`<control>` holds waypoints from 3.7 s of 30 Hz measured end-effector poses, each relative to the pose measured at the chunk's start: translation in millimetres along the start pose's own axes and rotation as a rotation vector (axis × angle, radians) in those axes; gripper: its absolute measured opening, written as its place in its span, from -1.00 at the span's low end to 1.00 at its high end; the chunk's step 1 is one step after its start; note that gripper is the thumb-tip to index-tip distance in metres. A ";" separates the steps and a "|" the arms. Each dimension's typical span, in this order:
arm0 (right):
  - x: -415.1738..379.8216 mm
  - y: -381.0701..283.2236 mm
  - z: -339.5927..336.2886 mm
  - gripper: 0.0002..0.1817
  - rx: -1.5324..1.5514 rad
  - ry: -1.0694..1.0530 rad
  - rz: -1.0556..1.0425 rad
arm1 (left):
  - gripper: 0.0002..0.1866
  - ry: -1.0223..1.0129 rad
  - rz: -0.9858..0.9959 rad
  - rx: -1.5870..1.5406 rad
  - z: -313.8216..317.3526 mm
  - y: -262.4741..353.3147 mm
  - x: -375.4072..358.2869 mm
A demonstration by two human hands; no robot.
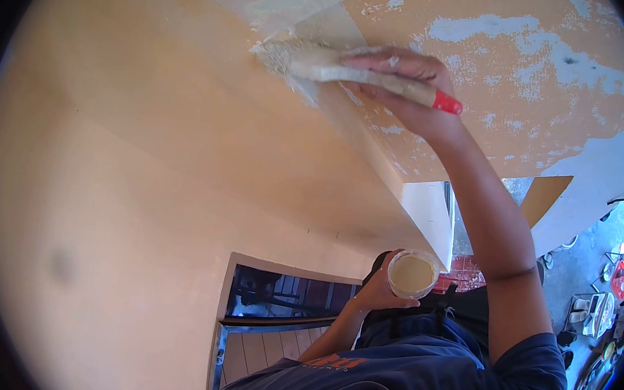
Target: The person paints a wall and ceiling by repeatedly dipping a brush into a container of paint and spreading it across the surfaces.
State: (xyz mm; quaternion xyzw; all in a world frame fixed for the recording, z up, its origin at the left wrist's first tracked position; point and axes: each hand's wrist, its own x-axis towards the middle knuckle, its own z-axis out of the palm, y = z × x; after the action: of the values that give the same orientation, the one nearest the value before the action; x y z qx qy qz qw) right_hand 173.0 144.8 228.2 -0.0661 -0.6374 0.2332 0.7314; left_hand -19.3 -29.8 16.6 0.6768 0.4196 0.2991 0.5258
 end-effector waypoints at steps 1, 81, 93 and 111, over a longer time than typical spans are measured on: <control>-6.7 2.2 0.9 -0.69 -0.013 -0.022 0.046 | 0.12 0.002 -0.001 0.001 -0.3 2.3 1.4; -73.5 -28.7 13.6 -0.74 0.366 0.582 0.892 | 0.11 -0.088 0.010 0.077 -2.1 -4.2 -6.8; 5.8 -44.2 22.4 -0.71 0.247 0.348 0.744 | 0.14 -0.115 -0.021 0.009 4.0 7.3 -2.6; -50.6 -18.8 29.4 -0.72 0.495 0.605 0.762 | 0.14 -0.091 0.016 0.062 -2.0 -0.9 -7.5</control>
State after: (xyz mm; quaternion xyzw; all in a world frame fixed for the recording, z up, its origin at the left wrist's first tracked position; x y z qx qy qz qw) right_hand 145.6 100.8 195.2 -0.1822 -0.2554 0.5955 0.7396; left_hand -24.8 -35.4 16.5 0.7089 0.3988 0.2591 0.5209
